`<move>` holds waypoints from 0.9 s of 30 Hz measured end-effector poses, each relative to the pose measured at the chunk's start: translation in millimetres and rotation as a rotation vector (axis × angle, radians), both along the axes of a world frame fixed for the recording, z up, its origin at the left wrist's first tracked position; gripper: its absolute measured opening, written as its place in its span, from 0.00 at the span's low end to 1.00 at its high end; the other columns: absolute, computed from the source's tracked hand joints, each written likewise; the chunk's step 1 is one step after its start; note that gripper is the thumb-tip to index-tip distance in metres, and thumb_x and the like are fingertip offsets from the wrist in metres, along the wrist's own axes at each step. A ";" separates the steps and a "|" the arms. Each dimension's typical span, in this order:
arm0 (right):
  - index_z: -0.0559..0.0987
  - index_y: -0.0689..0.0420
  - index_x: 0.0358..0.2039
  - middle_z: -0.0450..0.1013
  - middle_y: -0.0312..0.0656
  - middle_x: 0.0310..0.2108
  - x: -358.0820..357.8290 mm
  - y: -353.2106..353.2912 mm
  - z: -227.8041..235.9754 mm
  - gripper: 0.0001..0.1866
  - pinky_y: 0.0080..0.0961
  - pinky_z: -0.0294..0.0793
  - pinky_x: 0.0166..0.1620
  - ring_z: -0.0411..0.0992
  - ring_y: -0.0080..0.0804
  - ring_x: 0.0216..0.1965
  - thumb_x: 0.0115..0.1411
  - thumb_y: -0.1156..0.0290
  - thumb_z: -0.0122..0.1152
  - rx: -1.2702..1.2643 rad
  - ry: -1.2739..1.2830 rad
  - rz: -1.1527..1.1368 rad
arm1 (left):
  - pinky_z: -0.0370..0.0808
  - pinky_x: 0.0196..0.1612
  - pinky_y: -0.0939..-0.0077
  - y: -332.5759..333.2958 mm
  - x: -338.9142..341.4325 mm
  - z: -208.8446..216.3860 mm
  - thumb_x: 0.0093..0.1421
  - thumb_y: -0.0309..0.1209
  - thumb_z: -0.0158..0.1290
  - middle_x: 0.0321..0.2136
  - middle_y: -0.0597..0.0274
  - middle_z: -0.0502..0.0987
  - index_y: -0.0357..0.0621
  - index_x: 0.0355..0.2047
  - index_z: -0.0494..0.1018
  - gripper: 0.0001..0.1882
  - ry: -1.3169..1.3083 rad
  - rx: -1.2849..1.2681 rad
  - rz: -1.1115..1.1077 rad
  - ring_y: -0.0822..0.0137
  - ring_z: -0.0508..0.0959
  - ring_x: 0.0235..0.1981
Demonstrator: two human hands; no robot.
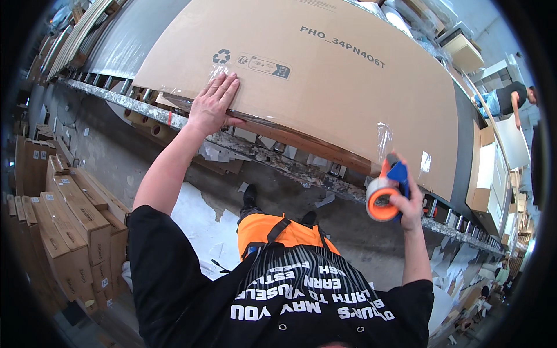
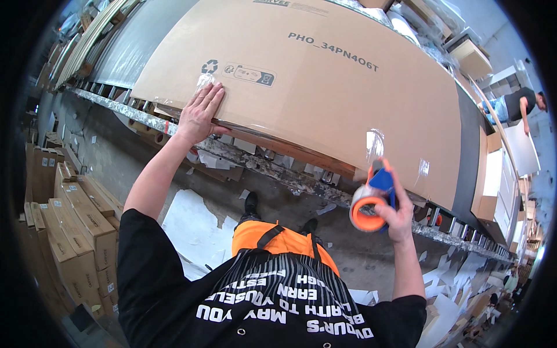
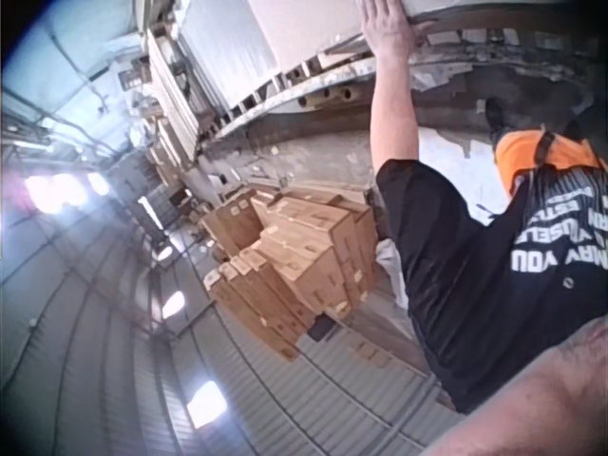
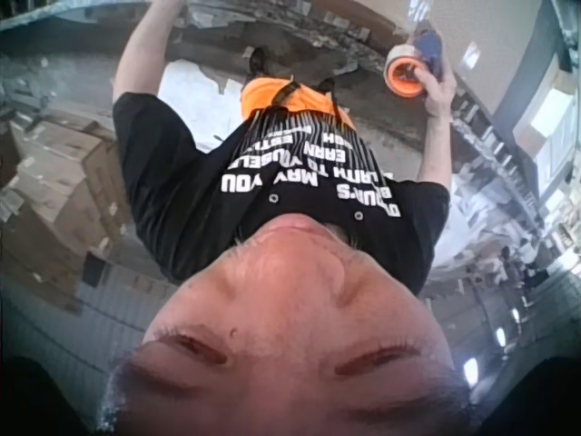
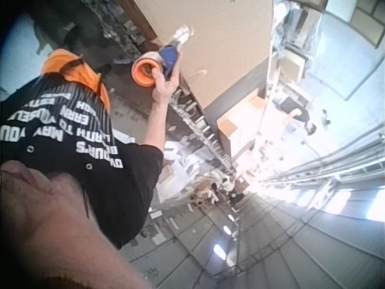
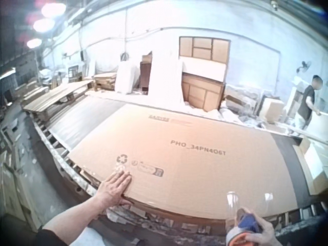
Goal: The person seals cardboard boxes with tape using a handheld tape dispenser, handling several boxes on a conveyor belt one at a time.
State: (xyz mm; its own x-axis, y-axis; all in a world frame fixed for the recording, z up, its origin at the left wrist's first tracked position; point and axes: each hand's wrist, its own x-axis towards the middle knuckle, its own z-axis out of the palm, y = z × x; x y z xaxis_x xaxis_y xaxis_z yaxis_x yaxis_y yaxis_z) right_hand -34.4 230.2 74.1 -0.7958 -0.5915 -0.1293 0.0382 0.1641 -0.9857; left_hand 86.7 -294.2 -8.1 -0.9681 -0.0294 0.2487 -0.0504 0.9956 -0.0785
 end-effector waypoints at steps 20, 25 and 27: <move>0.79 0.62 0.48 0.78 0.40 0.44 -69.9 -22.5 -74.5 0.22 0.23 0.75 0.46 0.76 0.25 0.42 0.62 0.59 0.53 -0.157 -0.136 -0.726 | 0.42 0.75 0.53 45.7 -62.4 38.9 0.52 0.60 0.61 0.72 0.42 0.47 0.32 0.70 0.50 0.58 -0.365 0.029 -0.386 0.46 0.45 0.74; 0.76 0.61 0.57 0.77 0.42 0.44 -23.6 -178.0 -4.3 0.26 0.26 0.74 0.50 0.75 0.31 0.43 0.59 0.63 0.54 0.177 0.308 -0.623 | 0.38 0.75 0.53 38.8 -64.7 38.3 0.57 0.57 0.57 0.73 0.41 0.45 0.32 0.71 0.47 0.55 -0.394 0.020 -0.459 0.43 0.42 0.74; 0.76 0.54 0.59 0.77 0.48 0.47 -15.2 -227.9 27.1 0.29 0.32 0.73 0.54 0.76 0.40 0.47 0.57 0.60 0.55 0.498 0.525 -0.481 | 0.37 0.75 0.53 33.8 -63.4 34.9 0.57 0.57 0.56 0.73 0.40 0.45 0.31 0.71 0.46 0.54 -0.362 0.028 -0.461 0.43 0.42 0.74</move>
State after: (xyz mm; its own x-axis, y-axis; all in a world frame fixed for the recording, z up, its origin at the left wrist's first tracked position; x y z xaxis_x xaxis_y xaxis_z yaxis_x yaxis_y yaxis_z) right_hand -49.6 2.3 101.2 -0.9743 -0.1477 0.1699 -0.2250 0.6638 -0.7132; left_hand 23.3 -260.5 26.9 -0.9058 0.4131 -0.0946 0.4134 0.9104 0.0170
